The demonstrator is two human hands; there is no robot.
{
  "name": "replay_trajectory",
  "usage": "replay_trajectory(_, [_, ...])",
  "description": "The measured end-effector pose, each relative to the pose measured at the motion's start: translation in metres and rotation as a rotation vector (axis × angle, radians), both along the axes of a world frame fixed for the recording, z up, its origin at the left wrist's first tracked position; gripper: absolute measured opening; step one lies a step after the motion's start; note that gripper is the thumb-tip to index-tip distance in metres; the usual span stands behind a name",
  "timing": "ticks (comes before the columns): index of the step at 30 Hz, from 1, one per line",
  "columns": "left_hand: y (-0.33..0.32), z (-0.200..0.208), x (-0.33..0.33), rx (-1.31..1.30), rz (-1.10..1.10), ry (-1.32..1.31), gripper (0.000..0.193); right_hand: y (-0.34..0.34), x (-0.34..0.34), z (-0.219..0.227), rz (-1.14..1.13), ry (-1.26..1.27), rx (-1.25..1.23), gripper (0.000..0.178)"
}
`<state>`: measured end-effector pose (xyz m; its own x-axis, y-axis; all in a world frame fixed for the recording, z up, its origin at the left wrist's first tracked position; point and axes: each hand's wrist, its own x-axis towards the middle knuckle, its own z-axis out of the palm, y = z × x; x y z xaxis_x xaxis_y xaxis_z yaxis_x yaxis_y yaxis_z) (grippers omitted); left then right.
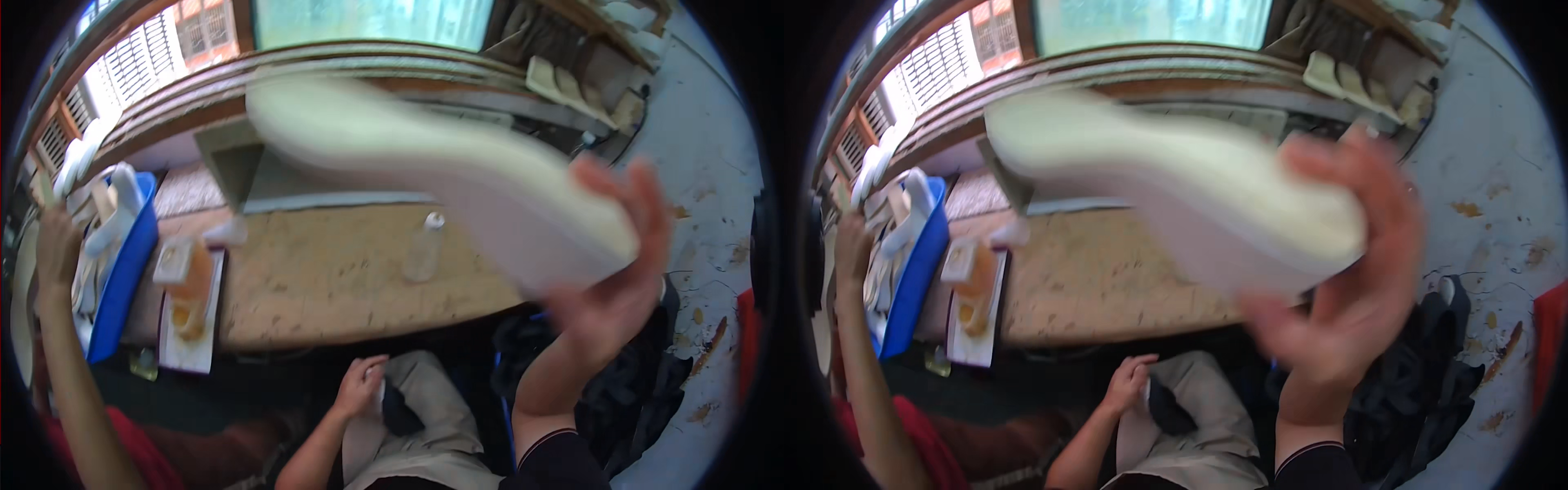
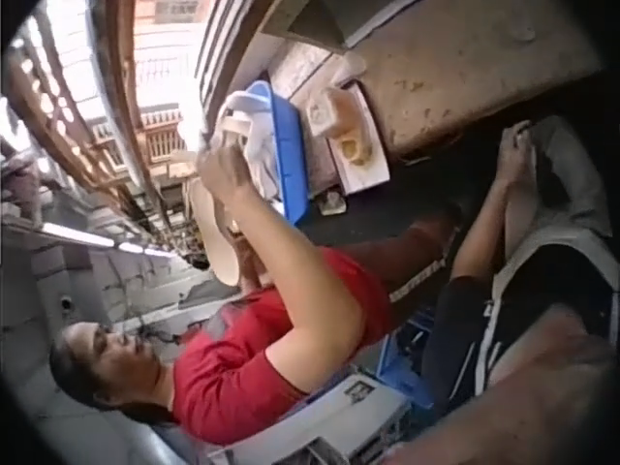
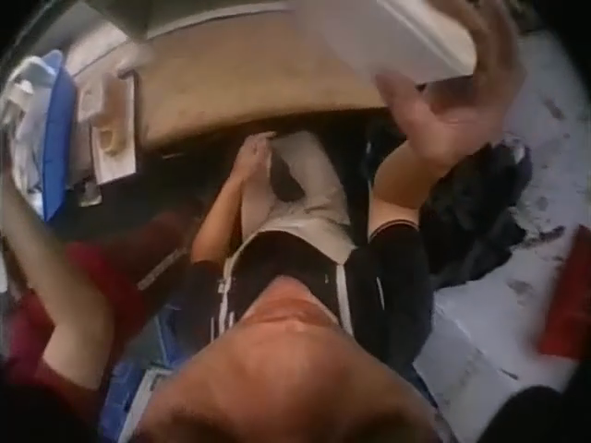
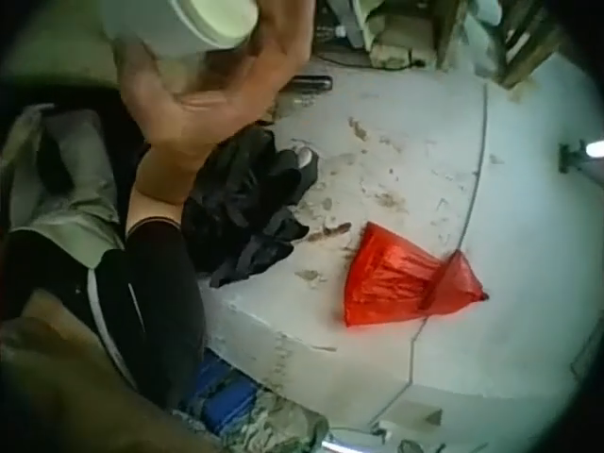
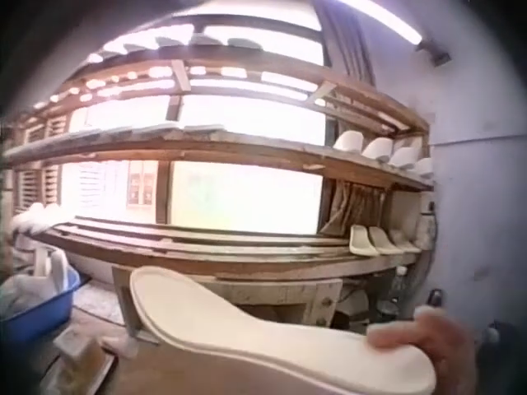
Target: Apply glue to shoe soles and uppers and press them together to assemble shoes.
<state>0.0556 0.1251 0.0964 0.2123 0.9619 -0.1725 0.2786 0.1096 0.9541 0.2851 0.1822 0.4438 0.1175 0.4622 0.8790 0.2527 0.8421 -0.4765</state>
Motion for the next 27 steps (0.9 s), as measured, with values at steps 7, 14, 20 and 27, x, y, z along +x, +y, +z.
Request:
replay_trajectory(7, [-0.081,0.014,-0.050,0.170,-0.197,-0.288,0.051,-0.013,-0.056,-0.245,0.188,-0.565,-0.627,0.076])
replay_trajectory(14, [-0.143,0.055,-0.055,0.305,0.052,-0.097,0.040,0.017,-0.127,-0.291,-0.264,-1.273,-0.415,0.062])
replay_trajectory(20, [-0.168,0.083,-0.089,0.307,0.363,-0.151,0.033,-0.047,-0.079,-0.279,0.733,-0.326,-0.788,0.053])
replay_trajectory(27, [-0.131,0.016,-0.043,0.177,0.569,-0.428,0.026,-0.138,0.006,-0.375,1.100,0.593,-1.164,0.048])
